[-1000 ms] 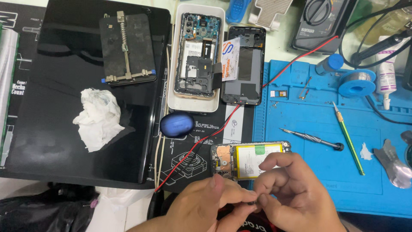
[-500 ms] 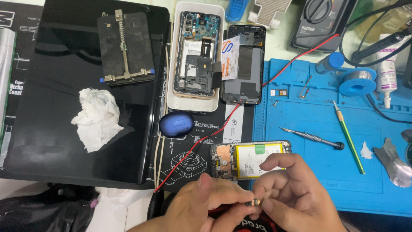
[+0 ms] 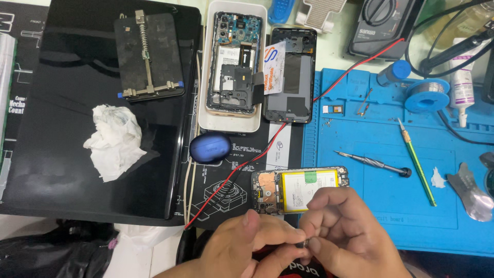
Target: The person reassembles a disassembled smartphone by aligning the back cover, inserting a SIM card, and using a screwdriver to secure internal components. The person repeatedly opens and closes the device to check fit and alignment before final assembly.
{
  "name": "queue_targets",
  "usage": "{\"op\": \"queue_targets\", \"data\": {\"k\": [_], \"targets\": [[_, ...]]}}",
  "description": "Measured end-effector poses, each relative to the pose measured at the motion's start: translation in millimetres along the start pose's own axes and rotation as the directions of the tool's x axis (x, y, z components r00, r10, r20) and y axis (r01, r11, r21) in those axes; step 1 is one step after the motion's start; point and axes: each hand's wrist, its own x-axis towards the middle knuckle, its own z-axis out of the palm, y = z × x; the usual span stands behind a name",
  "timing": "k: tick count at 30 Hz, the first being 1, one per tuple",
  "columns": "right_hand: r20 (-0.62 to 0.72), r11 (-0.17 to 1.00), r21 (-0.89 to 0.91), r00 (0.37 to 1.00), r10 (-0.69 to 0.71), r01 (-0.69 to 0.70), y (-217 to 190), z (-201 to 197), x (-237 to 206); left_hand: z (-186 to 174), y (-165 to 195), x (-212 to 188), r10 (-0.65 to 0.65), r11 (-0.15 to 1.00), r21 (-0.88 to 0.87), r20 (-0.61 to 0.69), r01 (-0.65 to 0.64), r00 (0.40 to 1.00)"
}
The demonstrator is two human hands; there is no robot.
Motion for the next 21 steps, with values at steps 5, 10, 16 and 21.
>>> {"op": "queue_targets", "data": {"k": [5, 10, 16, 21], "targets": [[0.080, 0.991, 0.129, 0.997, 0.020, -0.031, -2, -3, -2, -5, 2, -3, -0.010, 1.000, -0.015, -0.007, 0.010, 1.000], [-0.012, 0.999, 0.020, 0.999, 0.046, -0.045, -2, 2, 3, -7, 3, -9, -0.035, 0.999, 0.030, -0.014, 0.036, 0.999], [-0.094, 0.965, -0.258, 0.993, -0.069, 0.043, 0, 38, 24, -45, 16, -31, -0.304, 0.952, -0.059, -0.098, 0.300, 0.948], [0.151, 0.278, -0.924, 0.921, -0.360, 0.261, 32, 83, 71, -92, 16, -61, -0.745, 0.664, -0.358, -0.236, 0.657, 0.624]]}}
